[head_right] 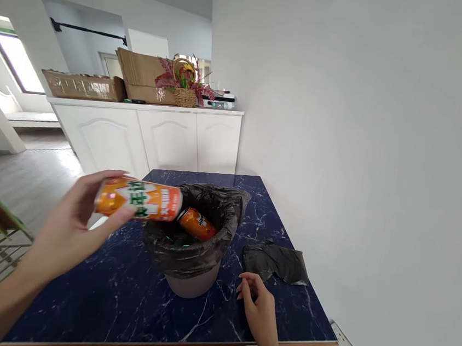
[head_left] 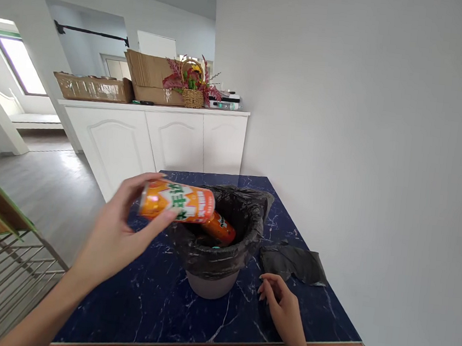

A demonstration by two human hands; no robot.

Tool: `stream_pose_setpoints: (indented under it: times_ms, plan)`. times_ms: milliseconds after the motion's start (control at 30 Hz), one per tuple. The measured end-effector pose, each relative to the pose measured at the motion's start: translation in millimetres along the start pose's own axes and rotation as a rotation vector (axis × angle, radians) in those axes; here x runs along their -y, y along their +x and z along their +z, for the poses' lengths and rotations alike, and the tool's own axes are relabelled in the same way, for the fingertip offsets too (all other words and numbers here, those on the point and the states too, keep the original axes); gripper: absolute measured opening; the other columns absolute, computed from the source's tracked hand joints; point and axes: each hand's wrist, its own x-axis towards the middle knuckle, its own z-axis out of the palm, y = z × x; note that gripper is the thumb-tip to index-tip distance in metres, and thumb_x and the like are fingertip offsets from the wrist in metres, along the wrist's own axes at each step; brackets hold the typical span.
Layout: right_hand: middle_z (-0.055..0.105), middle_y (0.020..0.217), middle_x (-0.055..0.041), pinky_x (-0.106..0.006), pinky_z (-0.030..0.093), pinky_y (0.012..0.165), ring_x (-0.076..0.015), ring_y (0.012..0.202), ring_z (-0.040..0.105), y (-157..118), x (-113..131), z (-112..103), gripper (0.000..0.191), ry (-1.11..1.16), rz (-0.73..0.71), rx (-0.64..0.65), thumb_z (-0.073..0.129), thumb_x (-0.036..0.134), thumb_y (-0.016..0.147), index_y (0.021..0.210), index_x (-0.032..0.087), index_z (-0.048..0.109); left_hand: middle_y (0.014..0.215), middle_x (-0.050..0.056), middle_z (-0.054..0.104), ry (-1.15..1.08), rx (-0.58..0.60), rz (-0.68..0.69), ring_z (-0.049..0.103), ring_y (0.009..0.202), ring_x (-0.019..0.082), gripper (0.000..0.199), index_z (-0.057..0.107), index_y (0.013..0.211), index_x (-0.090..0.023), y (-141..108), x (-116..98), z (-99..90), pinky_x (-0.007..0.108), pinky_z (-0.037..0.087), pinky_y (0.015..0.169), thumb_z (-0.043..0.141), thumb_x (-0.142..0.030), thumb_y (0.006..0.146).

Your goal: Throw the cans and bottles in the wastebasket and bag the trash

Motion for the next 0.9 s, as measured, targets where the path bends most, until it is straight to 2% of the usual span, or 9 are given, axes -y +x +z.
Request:
stream_pose_setpoints:
  times_ms: [133, 233, 333, 433, 567, 667, 733, 800, 900]
  plan:
    - [0.077, 0.083, -0.0063, -0.03, 0.057, 0.067, -0.0228, 0.073, 0.074, 0.9, -1.4, 0.9, 0.049, 0.008, -0.017, -0.021, 0.055, 0.068, 0.102, 0.111, 0.023, 0.071, 0.14, 0.009, 0.07, 0.11, 0.236, 0.057, 0.07, 0.125, 0.034, 0.062, 0.059, 0.143, -0.031, 17.6, -6.2, 34.9, 0.051, 0.062, 0.103, 0.075, -0.06, 0.091]
    - [0.077, 0.082, -0.006, -0.029, 0.056, 0.066, -0.0219, 0.071, 0.073, 1.1, -2.8, 1.6, 0.046, 0.022, -0.032, -0.042, 0.057, 0.065, 0.103, 0.111, 0.022, 0.071, 0.151, 0.008, 0.065, 0.118, 0.357, 0.1, 0.063, 0.137, 0.035, 0.064, 0.056, 0.149, -0.033, 19.4, -9.8, 46.2, 0.055, 0.057, 0.111, 0.071, -0.062, 0.094]
    - [0.077, 0.082, -0.0061, -0.03, 0.056, 0.066, -0.0217, 0.071, 0.073, 1.1, -4.0, 2.0, 0.044, 0.032, -0.033, -0.038, 0.056, 0.062, 0.105, 0.113, 0.022, 0.071, 0.158, 0.007, 0.06, 0.104, 0.307, 0.051, 0.061, 0.14, 0.036, 0.061, 0.055, 0.151, -0.036, 15.3, -9.8, 42.7, 0.055, 0.056, 0.112, 0.068, -0.062, 0.098]
    - [0.077, 0.083, -0.0061, -0.03, 0.056, 0.068, -0.022, 0.072, 0.073, 1.0, -4.3, 2.0, 0.044, 0.025, -0.026, -0.024, 0.055, 0.063, 0.105, 0.113, 0.022, 0.07, 0.156, 0.006, 0.062, 0.028, 0.132, 0.007, 0.057, 0.145, 0.034, 0.049, 0.06, 0.145, -0.035, 8.9, 1.5, 32.6, 0.054, 0.05, 0.12, 0.066, -0.057, 0.101]
    - [0.076, 0.084, -0.0062, -0.03, 0.057, 0.069, -0.0225, 0.073, 0.074, 0.4, -2.1, 1.0, 0.047, 0.004, -0.012, -0.012, 0.053, 0.066, 0.105, 0.112, 0.023, 0.069, 0.151, 0.007, 0.064, -0.069, -0.107, -0.076, 0.055, 0.148, 0.028, 0.038, 0.061, 0.136, -0.031, -6.7, 38.5, 21.2, 0.05, 0.042, 0.128, 0.063, -0.051, 0.104]
    - [0.077, 0.085, -0.0075, -0.031, 0.057, 0.066, -0.0234, 0.073, 0.074, -0.3, 0.4, 0.3, 0.049, -0.006, 0.002, -0.004, 0.052, 0.068, 0.104, 0.113, 0.023, 0.07, 0.153, 0.01, 0.062, -0.017, -0.179, -0.228, 0.056, 0.147, 0.031, 0.043, 0.058, 0.138, -0.029, -27.3, 78.8, 16.6, 0.051, 0.047, 0.123, 0.06, -0.055, 0.104]
    - [0.077, 0.085, -0.0077, -0.03, 0.057, 0.065, -0.0235, 0.073, 0.075, -0.4, 1.1, 0.1, 0.049, -0.007, 0.004, -0.002, 0.053, 0.068, 0.104, 0.113, 0.024, 0.071, 0.155, 0.012, 0.06, 0.047, -0.158, -0.316, 0.055, 0.147, 0.034, 0.049, 0.057, 0.141, -0.029, -44.9, 108.7, 15.8, 0.051, 0.052, 0.117, 0.056, -0.06, 0.104]
    - [0.077, 0.085, -0.0073, -0.029, 0.058, 0.066, -0.0228, 0.073, 0.075, -0.2, 0.4, 0.2, 0.047, -0.005, -0.003, -0.012, 0.054, 0.067, 0.104, 0.112, 0.024, 0.071, 0.156, 0.016, 0.059, 0.148, -0.083, -0.398, 0.054, 0.148, 0.04, 0.057, 0.056, 0.143, -0.026, -64.6, 138.4, 16.8, 0.053, 0.056, 0.109, 0.055, -0.066, 0.101]
    - [0.077, 0.085, -0.0068, -0.03, 0.058, 0.068, -0.0224, 0.072, 0.075, 0.3, -2.6, 0.5, 0.045, -0.003, -0.004, -0.021, 0.054, 0.065, 0.104, 0.112, 0.023, 0.071, 0.15, 0.018, 0.063, 0.263, 0.047, -0.396, 0.056, 0.146, 0.043, 0.066, 0.058, 0.138, -0.022, -95.8, 176.3, 20.4, 0.059, 0.054, 0.112, 0.055, -0.072, 0.096]
